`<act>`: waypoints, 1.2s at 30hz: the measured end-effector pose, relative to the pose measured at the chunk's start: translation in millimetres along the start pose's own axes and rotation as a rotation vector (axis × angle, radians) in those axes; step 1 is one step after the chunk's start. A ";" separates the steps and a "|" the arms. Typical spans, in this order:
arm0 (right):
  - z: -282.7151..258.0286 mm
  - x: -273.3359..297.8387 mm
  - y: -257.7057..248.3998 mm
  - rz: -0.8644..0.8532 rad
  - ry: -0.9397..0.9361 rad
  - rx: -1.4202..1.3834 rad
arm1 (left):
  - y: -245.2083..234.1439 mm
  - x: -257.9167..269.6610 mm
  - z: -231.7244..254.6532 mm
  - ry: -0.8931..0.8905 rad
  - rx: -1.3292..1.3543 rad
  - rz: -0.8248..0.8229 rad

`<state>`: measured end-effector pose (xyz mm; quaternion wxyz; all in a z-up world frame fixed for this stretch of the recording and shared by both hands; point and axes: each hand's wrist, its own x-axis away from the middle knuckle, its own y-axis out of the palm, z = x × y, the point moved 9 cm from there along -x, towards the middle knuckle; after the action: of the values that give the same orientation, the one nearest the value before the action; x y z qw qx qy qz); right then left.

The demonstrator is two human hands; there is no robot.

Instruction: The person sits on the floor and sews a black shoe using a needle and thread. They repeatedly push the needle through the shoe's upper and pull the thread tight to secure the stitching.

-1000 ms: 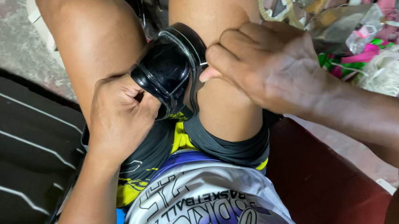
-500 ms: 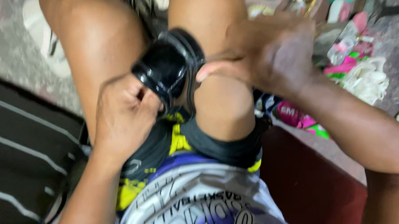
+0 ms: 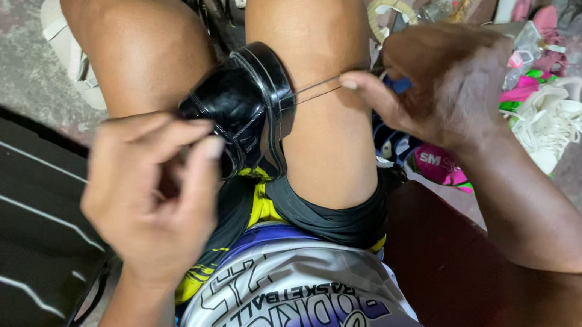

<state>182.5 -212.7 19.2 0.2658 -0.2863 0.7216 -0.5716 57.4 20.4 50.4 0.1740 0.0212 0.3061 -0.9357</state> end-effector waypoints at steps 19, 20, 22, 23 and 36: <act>-61.7 -13.7 -16.6 0.188 -0.308 -0.250 | 46.8 -25.8 37.8 0.267 0.041 -0.191; -65.6 -14.6 -16.6 0.218 -0.326 -0.294 | 44.6 -25.8 25.3 0.141 0.145 -0.189; -66.0 -14.3 -11.1 0.218 -0.289 -0.333 | 44.5 -20.5 -5.4 -0.180 0.403 -0.171; -64.6 -13.5 -4.7 0.187 -0.243 -0.335 | 47.4 -12.6 -21.9 -0.382 0.548 -0.165; -40.2 7.6 -13.3 -0.005 0.131 -0.940 | 52.0 -29.5 41.5 0.215 0.111 -0.382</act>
<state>150.1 -193.5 40.0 0.0601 -0.3406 0.9166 -0.2004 105.5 -33.6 59.0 -0.0415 0.0720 0.2693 -0.9595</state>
